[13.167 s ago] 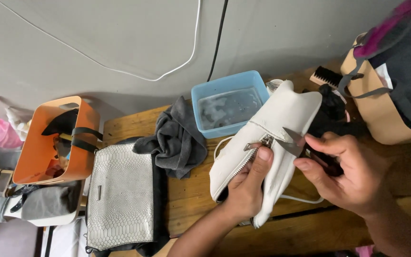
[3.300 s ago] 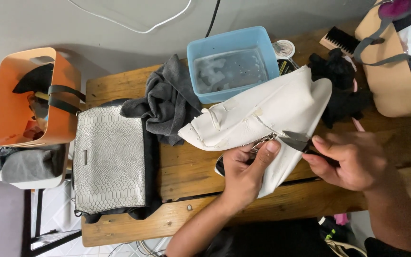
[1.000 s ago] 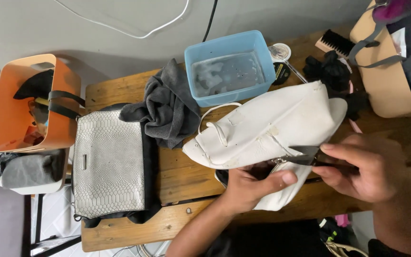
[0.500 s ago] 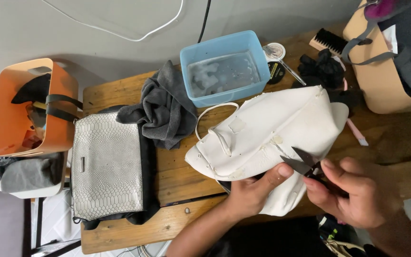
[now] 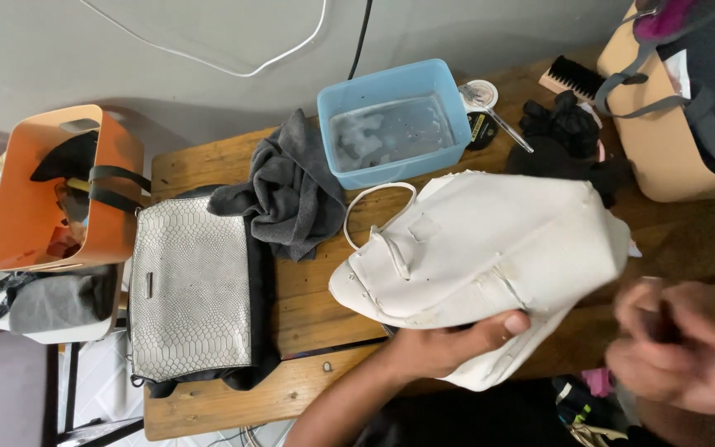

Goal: Using a pair of snips to remove peeling synthetic leather from the surface of a white handbag.

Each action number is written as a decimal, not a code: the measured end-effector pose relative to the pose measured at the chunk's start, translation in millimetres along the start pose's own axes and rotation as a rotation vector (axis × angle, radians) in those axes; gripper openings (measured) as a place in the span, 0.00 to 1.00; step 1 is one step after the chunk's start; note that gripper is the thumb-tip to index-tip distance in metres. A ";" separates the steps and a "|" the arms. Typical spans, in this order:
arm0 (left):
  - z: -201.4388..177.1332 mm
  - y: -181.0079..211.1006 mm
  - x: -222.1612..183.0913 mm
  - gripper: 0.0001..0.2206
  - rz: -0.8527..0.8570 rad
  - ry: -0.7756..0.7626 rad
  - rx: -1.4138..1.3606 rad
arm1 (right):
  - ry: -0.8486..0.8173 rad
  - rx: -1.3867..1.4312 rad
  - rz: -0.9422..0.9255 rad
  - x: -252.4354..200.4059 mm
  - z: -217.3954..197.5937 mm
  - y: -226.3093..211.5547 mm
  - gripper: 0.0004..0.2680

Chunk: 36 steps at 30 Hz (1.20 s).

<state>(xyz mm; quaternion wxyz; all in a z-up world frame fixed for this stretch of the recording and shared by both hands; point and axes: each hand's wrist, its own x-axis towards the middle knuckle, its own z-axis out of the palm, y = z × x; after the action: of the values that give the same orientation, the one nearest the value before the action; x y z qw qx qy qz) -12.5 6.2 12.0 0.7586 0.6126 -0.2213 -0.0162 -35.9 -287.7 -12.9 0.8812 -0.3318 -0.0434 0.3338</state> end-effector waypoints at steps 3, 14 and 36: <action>-11.7 17.0 11.8 0.35 -0.421 -0.450 0.282 | 0.299 -1.312 -0.800 15.6 29.7 -2.2 0.18; -13.7 -4.3 9.4 0.37 -0.594 -0.498 0.008 | 0.595 -0.946 -0.565 76.2 43.7 -15.3 0.14; -158.7 -226.5 -49.6 0.41 -0.781 -0.329 -0.484 | 0.582 -1.577 -0.527 139.4 -36.4 9.2 0.08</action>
<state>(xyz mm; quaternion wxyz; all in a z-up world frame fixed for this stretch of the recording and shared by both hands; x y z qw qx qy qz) 55.1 110.8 -239.9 0.7714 0.4453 -0.0816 -0.4473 77.6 -216.8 -67.0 0.4199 -0.8947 -0.1101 -0.1055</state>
